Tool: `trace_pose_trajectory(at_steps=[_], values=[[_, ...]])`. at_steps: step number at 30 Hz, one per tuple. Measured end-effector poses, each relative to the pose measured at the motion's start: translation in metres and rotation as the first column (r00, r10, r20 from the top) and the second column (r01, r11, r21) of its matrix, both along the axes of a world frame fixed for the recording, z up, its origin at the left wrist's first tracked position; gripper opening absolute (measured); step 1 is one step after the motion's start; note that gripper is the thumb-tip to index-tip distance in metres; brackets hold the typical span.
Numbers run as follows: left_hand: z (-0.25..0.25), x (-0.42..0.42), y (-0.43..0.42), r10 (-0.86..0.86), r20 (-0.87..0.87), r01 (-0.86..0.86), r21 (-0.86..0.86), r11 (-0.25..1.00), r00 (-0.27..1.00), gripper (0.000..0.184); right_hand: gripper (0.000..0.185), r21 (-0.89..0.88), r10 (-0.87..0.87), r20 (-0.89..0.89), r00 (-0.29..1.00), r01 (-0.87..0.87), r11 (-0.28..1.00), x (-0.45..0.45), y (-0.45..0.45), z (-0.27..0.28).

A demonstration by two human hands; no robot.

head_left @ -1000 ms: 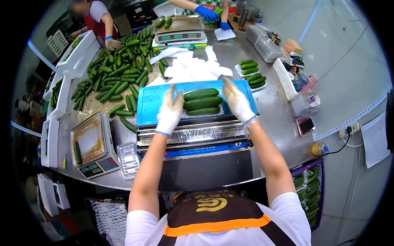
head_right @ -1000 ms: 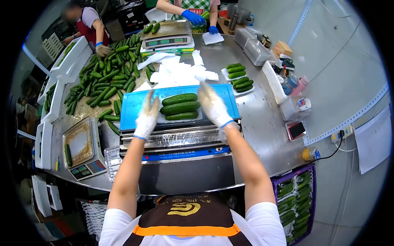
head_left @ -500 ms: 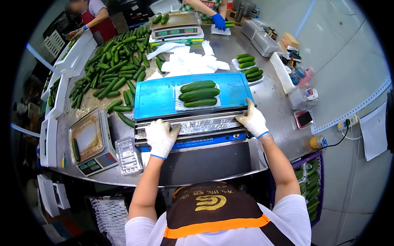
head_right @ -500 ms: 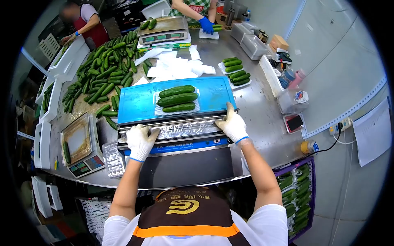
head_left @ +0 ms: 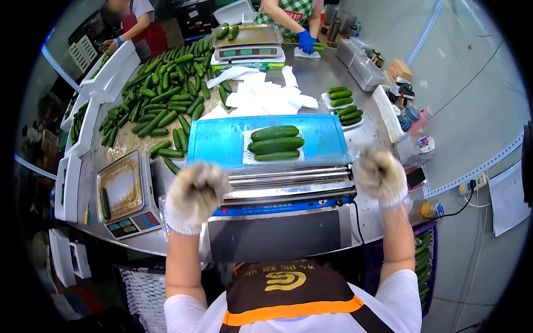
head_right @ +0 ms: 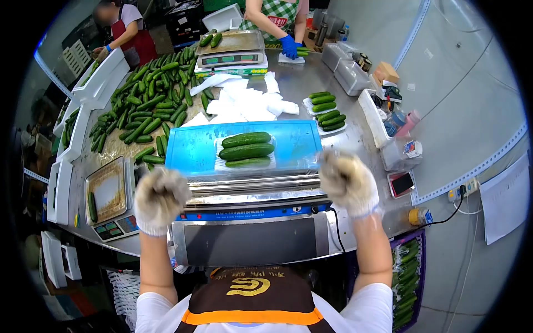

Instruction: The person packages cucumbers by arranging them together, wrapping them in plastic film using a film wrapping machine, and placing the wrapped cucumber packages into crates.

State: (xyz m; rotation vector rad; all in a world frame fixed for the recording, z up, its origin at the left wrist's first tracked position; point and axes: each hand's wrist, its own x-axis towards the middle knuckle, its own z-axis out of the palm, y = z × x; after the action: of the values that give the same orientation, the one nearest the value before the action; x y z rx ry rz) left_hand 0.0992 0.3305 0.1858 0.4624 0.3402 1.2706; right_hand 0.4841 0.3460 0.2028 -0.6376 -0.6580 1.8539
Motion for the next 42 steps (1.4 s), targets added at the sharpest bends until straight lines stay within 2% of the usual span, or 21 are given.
trace_pose_trajectory(at_steps=[1,3,7,9,11,12,15,16,17,19,21,23,26,30,33,35,37,39,40,41,42], values=[[0.008,0.000,0.018,0.063,0.085,-0.061,-0.017,0.998,0.994,0.027,0.019,0.136,0.020,-0.125,0.992,-0.003,0.991,-0.003,0.025,-0.003],[0.033,0.018,0.060,0.229,0.124,-0.220,-0.082,0.972,0.966,0.019,0.022,0.210,-0.420,0.079,0.904,0.397,0.893,-0.053,0.066,0.018],[-0.037,0.053,0.168,0.563,-0.333,-0.519,0.217,0.826,0.757,0.025,0.030,0.326,-0.438,0.491,0.753,0.308,0.894,-0.068,0.174,-0.074],[-0.107,0.043,0.199,0.435,-0.855,-0.379,0.317,0.869,0.281,0.034,0.032,0.260,-0.331,0.677,0.657,0.207,0.943,-0.069,0.201,-0.133],[-0.155,0.039,0.199,0.248,-0.945,-0.293,0.180,0.939,0.215,0.032,0.033,0.283,-0.270,0.781,0.563,0.066,0.957,-0.059,0.214,-0.191],[-0.131,0.039,0.184,0.198,-0.980,-0.224,0.186,0.957,0.032,0.039,0.034,0.354,-0.351,0.886,0.302,0.047,0.934,-0.054,0.213,-0.193],[-0.109,0.036,0.147,0.275,-0.955,-0.159,0.256,0.953,0.111,0.056,0.060,-0.028,0.030,0.948,0.316,-0.011,1.000,-0.067,0.141,-0.085],[-0.092,0.032,0.138,0.092,-0.987,-0.129,0.076,0.989,0.129,0.074,0.065,-0.064,0.074,0.929,0.363,-0.042,0.997,-0.061,0.140,-0.099],[-0.075,0.032,0.124,0.106,-0.994,-0.038,0.105,0.994,0.032,0.080,0.070,-0.099,0.120,0.906,0.406,-0.074,0.992,-0.055,0.139,-0.112],[-0.055,0.039,0.093,0.148,-0.977,0.149,0.126,0.981,-0.153,0.092,0.073,0.024,0.016,0.973,0.229,-0.169,0.985,-0.061,0.115,-0.099],[-0.073,0.046,0.091,0.272,-0.952,0.196,0.243,0.950,-0.143,0.103,0.081,0.027,-0.013,0.999,0.051,-0.286,0.958,-0.067,0.109,-0.093],[-0.076,0.051,0.093,0.235,-0.938,0.154,0.201,0.967,-0.254,0.102,0.074,0.127,-0.118,0.992,0.051,-0.234,0.964,-0.071,0.105,-0.099],[-0.071,0.049,0.100,0.158,-0.983,0.105,0.148,0.983,-0.098,0.099,0.064,0.094,-0.044,0.889,0.456,-0.088,0.992,-0.070,0.107,-0.115],[-0.063,0.048,0.090,0.015,-0.992,-0.019,0.013,1.000,0.128,0.095,0.063,-0.145,0.008,0.566,0.825,0.090,0.985,-0.073,0.092,-0.109],[-0.062,0.042,0.055,0.066,-0.966,-0.020,0.063,0.998,0.249,0.094,0.064,-0.134,0.011,0.598,0.801,0.087,0.987,-0.070,0.052,-0.085],[-0.071,0.043,0.016,0.119,-0.968,-0.033,0.115,0.993,0.219,0.089,0.061,-0.099,0.003,0.655,0.755,0.081,0.992,-0.064,0.019,-0.092],[-0.073,0.045,-0.026,0.020,-0.971,-0.007,0.018,1.000,0.238,0.077,0.060,-0.163,0.062,0.694,0.717,0.074,0.984,-0.060,-0.020,-0.092],[-0.074,0.046,-0.066,-0.127,-0.912,-0.062,-0.164,0.984,0.391,0.067,0.059,-0.151,0.058,0.725,0.686,0.077,0.985,-0.052,-0.062,-0.103],[-0.097,0.047,-0.087,-0.080,-0.800,-0.142,-0.203,0.969,0.594,0.060,0.064,-0.219,0.154,0.750,0.643,0.021,0.976,-0.046,-0.079,-0.106],[-0.112,0.046,-0.106,-0.072,-0.693,-0.160,-0.265,0.951,0.717,0.057,0.069,-0.240,0.118,0.609,0.785,0.040,0.970,-0.048,-0.099,-0.104],[-0.129,0.049,-0.120,-0.059,-0.650,-0.187,-0.303,0.935,0.757,0.052,0.070,-0.216,0.156,0.602,0.783,-0.029,0.976,-0.045,-0.115,-0.113]])
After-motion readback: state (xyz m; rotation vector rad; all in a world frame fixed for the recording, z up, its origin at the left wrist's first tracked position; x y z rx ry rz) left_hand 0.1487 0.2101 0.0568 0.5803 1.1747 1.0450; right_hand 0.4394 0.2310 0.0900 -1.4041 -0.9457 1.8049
